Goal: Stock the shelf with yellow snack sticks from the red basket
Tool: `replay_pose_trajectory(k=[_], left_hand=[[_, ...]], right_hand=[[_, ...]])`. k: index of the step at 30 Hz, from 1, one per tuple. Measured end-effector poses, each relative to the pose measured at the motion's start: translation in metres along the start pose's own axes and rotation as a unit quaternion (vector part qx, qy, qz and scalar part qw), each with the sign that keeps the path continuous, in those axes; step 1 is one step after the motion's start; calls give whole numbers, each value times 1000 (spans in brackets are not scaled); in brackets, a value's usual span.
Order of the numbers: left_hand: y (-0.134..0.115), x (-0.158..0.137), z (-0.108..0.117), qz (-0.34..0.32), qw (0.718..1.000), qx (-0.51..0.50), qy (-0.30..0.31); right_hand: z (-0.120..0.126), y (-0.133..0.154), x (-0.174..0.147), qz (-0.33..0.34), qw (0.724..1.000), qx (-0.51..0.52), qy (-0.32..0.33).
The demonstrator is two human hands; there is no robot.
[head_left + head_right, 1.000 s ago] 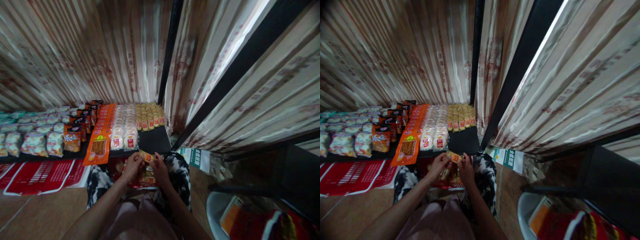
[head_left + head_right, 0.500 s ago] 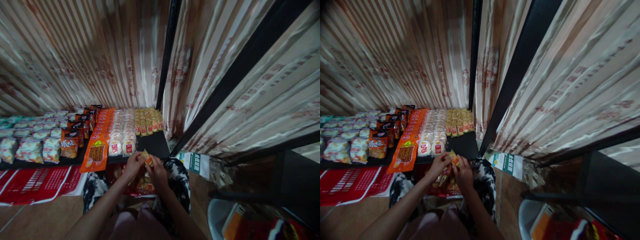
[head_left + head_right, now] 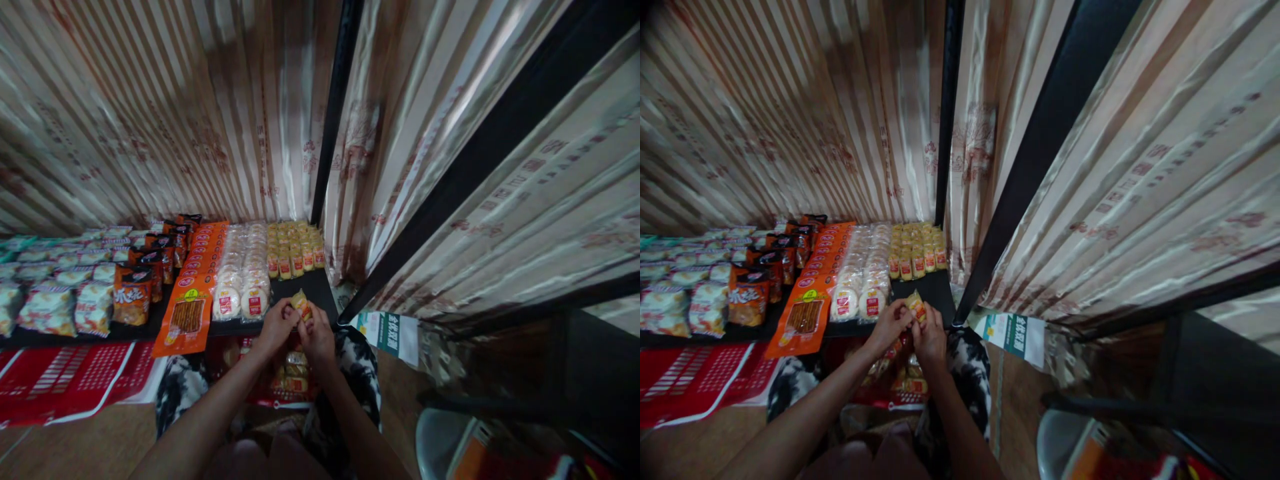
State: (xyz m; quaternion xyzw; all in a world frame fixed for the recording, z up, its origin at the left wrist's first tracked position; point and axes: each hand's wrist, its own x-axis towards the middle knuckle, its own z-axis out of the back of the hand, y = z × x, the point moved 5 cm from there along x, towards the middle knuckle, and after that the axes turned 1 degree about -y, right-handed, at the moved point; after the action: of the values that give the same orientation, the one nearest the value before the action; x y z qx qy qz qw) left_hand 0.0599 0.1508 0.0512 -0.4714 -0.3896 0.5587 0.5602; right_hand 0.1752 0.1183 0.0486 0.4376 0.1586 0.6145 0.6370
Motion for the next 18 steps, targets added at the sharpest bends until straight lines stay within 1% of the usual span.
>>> replay_pose_trajectory(k=[2,4,7,10,14,18], left_hand=[[-4,8,-2,-15,999,46,-13],[-10,17,-3,-27,995,83,-46],[-15,30,-6,-35,991,107,-78],[-18,44,-11,-48,989,120,-78],[-21,63,-19,-71,984,148,-74],[-26,79,-27,-78,985,136,-65]], right_hand=[[0,-1,5,-9,1000,10,-9],[0,-3,10,-18,1000,20,-16],[-5,-5,14,-22,999,40,-14],[-10,-9,17,6,999,35,-28],[-16,-14,22,55,998,-7,-44],[-19,-19,31,79,994,-56,-46]])
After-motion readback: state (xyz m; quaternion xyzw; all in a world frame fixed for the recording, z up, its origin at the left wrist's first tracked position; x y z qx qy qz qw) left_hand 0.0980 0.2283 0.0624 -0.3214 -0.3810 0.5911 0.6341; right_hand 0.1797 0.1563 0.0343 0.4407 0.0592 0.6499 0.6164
